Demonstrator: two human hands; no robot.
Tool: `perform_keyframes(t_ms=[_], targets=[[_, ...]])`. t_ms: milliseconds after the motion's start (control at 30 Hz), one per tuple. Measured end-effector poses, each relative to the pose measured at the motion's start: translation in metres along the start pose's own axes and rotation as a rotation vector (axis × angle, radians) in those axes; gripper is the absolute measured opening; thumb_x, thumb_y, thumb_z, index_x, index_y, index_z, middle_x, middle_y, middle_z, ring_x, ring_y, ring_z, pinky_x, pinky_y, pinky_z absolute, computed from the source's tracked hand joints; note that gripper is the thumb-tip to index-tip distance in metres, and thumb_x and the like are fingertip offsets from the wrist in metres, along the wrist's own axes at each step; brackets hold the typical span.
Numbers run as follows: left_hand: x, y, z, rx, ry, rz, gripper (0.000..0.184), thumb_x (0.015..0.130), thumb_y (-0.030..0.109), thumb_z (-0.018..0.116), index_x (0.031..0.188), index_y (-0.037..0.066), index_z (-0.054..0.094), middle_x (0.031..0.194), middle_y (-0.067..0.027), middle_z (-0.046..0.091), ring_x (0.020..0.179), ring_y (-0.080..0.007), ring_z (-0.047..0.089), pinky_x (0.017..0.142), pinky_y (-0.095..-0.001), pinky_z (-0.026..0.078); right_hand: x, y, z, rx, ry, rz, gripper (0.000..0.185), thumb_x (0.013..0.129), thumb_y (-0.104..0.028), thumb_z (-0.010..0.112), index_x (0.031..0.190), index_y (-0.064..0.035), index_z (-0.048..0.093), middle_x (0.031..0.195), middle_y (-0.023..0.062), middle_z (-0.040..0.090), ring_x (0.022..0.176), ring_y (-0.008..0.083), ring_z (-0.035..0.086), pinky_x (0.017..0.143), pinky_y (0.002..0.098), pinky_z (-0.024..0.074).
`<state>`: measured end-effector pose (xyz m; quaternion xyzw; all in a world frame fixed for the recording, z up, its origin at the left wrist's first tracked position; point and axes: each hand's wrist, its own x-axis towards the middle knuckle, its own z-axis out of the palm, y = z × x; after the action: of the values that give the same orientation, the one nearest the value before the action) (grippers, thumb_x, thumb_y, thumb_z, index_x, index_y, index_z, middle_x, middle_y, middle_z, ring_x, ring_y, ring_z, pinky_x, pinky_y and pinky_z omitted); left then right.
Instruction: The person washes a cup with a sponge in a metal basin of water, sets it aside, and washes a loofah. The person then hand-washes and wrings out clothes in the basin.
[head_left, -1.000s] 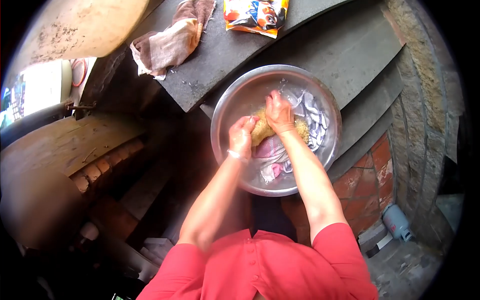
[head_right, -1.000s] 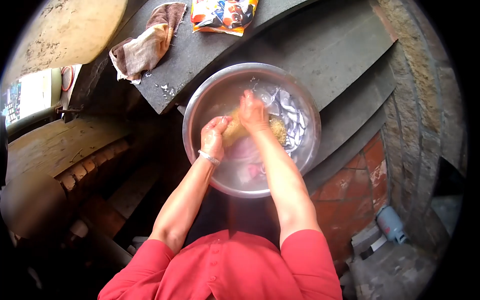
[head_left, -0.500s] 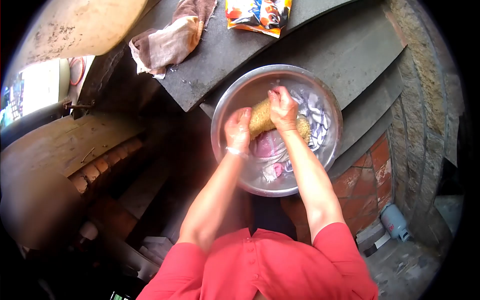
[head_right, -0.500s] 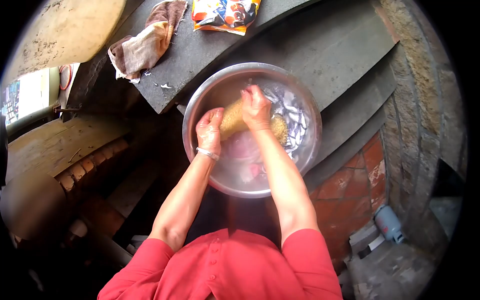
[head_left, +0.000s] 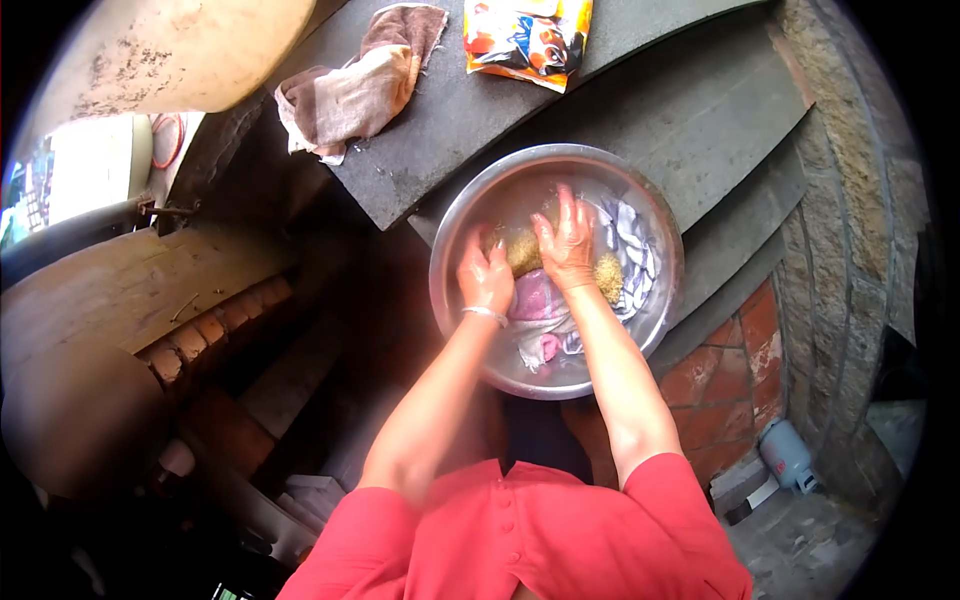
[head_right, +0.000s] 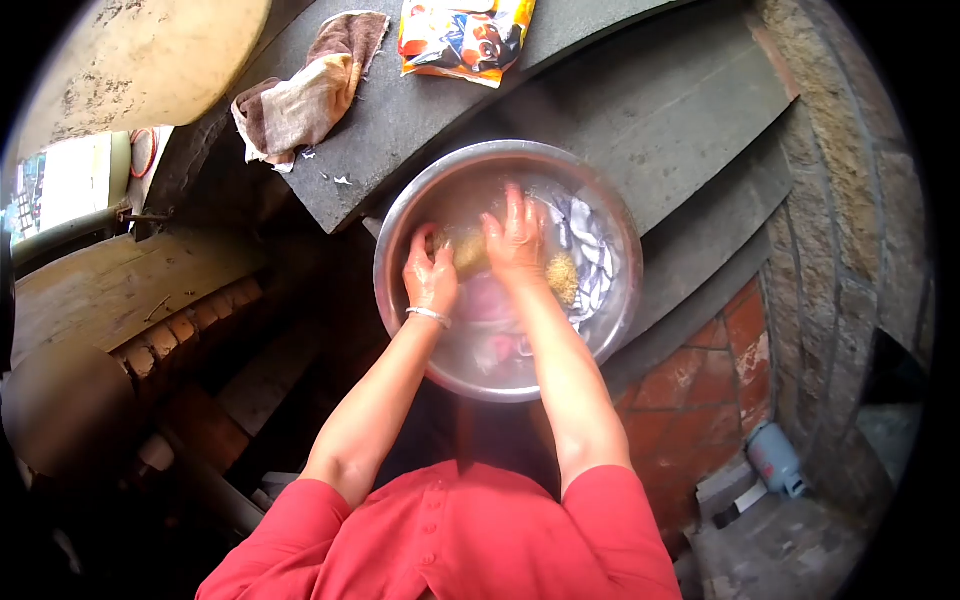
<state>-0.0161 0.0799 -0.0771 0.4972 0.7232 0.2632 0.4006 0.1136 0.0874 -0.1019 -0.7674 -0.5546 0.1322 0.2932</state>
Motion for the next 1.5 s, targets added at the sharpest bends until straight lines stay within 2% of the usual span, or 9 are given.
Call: perform_keyframes(t_ms=[200, 367, 467, 600, 800, 1000, 1067, 1367, 1500], targets=[[-0.009, 0.030, -0.019, -0.902, -0.210, -0.906, 0.037, 0.093, 0.016, 0.049, 0.130, 0.013, 0.046, 0.112, -0.0087, 0.059, 0.100, -0.0246, 0.058, 0.081, -0.0422, 0.051, -0.009, -0.048, -0.037, 0.103, -0.072, -0.048, 0.018, 0.082, -0.016, 0.061, 0.097, -0.0066, 0.061, 0.085, 0.0100, 0.063, 0.084, 0.0297, 0.056, 0.081, 0.0410, 0.0380], [0.009, -0.042, -0.010, -1.700, -0.962, -0.568, 0.025, 0.096, 0.023, 0.051, 0.108, 0.003, 0.059, 0.097, -0.0087, 0.064, 0.092, -0.0196, 0.062, 0.083, -0.0306, 0.050, -0.032, -0.096, -0.064, 0.382, -0.062, -0.320, 0.012, 0.079, -0.004, 0.059, 0.090, -0.0047, 0.060, 0.081, 0.0132, 0.063, 0.077, 0.0328, 0.059, 0.071, 0.0405, 0.0472], [-0.020, 0.019, -0.003, -1.136, -0.279, -0.795, 0.023, 0.093, 0.024, 0.055, 0.105, 0.006, 0.061, 0.093, -0.0056, 0.064, 0.091, -0.0176, 0.060, 0.083, -0.0320, 0.048, -0.023, -0.066, -0.033, 0.384, -0.108, -0.055, 0.006, 0.083, -0.007, 0.056, 0.088, -0.0038, 0.057, 0.079, 0.0169, 0.062, 0.075, 0.0362, 0.060, 0.065, 0.0420, 0.0484], [-0.007, 0.025, -0.017, -0.966, -0.402, -0.371, 0.027, 0.090, 0.017, 0.060, 0.111, 0.000, 0.061, 0.099, -0.0048, 0.065, 0.092, -0.0167, 0.060, 0.086, -0.0300, 0.047, 0.016, -0.010, -0.010, 0.184, -0.135, 0.168, 0.012, 0.088, -0.017, 0.054, 0.091, -0.0058, 0.051, 0.078, 0.0229, 0.064, 0.073, 0.0461, 0.061, 0.063, 0.0536, 0.0460], [0.004, 0.025, -0.006, -0.939, -0.054, -0.655, 0.034, 0.089, 0.003, 0.053, 0.123, -0.003, 0.053, 0.117, -0.0103, 0.057, 0.106, -0.0216, 0.055, 0.094, -0.0338, 0.044, -0.006, -0.049, -0.029, 0.438, -0.118, 0.436, 0.027, 0.088, -0.024, 0.060, 0.106, -0.0042, 0.055, 0.080, 0.0180, 0.064, 0.078, 0.0371, 0.064, 0.069, 0.0448, 0.0485], [0.014, -0.050, 0.013, -1.754, -0.840, -0.542, 0.023, 0.096, 0.023, 0.053, 0.100, 0.002, 0.061, 0.090, -0.0068, 0.062, 0.085, -0.0160, 0.060, 0.077, -0.0290, 0.049, -0.022, -0.080, -0.048, 0.423, -0.155, -0.129, 0.007, 0.086, -0.011, 0.058, 0.091, -0.0071, 0.057, 0.075, 0.0185, 0.063, 0.072, 0.0374, 0.063, 0.064, 0.0452, 0.0492], [-0.014, 0.030, 0.003, -1.100, -0.272, -0.714, 0.025, 0.093, 0.023, 0.059, 0.104, 0.001, 0.062, 0.095, -0.0062, 0.064, 0.088, -0.0155, 0.061, 0.080, -0.0276, 0.049, 0.000, -0.051, -0.030, 0.345, -0.146, -0.012, 0.006, 0.086, -0.013, 0.057, 0.090, -0.0074, 0.057, 0.073, 0.0191, 0.063, 0.071, 0.0378, 0.063, 0.062, 0.0470, 0.0490], [0.001, 0.004, 0.019, 0.126, 0.160, 0.239, 0.037, 0.080, 0.009, 0.057, 0.116, 0.005, 0.056, 0.095, -0.0247, 0.063, 0.086, -0.0387, 0.063, 0.075, -0.0420, 0.052, -0.006, -0.011, -0.021, -0.055, -0.098, -0.045, 0.041, 0.080, -0.032, 0.065, 0.116, -0.0132, 0.060, 0.134, 0.0158, 0.044, 0.119, 0.0351, 0.042, 0.095, 0.0497, 0.0332], [0.005, 0.010, 0.025, 0.424, -0.071, 0.151, 0.043, 0.076, 0.015, 0.061, 0.117, 0.010, 0.048, 0.101, -0.0192, 0.057, 0.079, -0.0437, 0.061, 0.066, -0.0518, 0.051, -0.025, 0.005, -0.004, -0.422, -0.334, -0.149, 0.034, 0.082, -0.034, 0.060, 0.111, -0.0164, 0.064, 0.134, 0.0170, 0.045, 0.117, 0.0393, 0.041, 0.092, 0.0536, 0.0336]])
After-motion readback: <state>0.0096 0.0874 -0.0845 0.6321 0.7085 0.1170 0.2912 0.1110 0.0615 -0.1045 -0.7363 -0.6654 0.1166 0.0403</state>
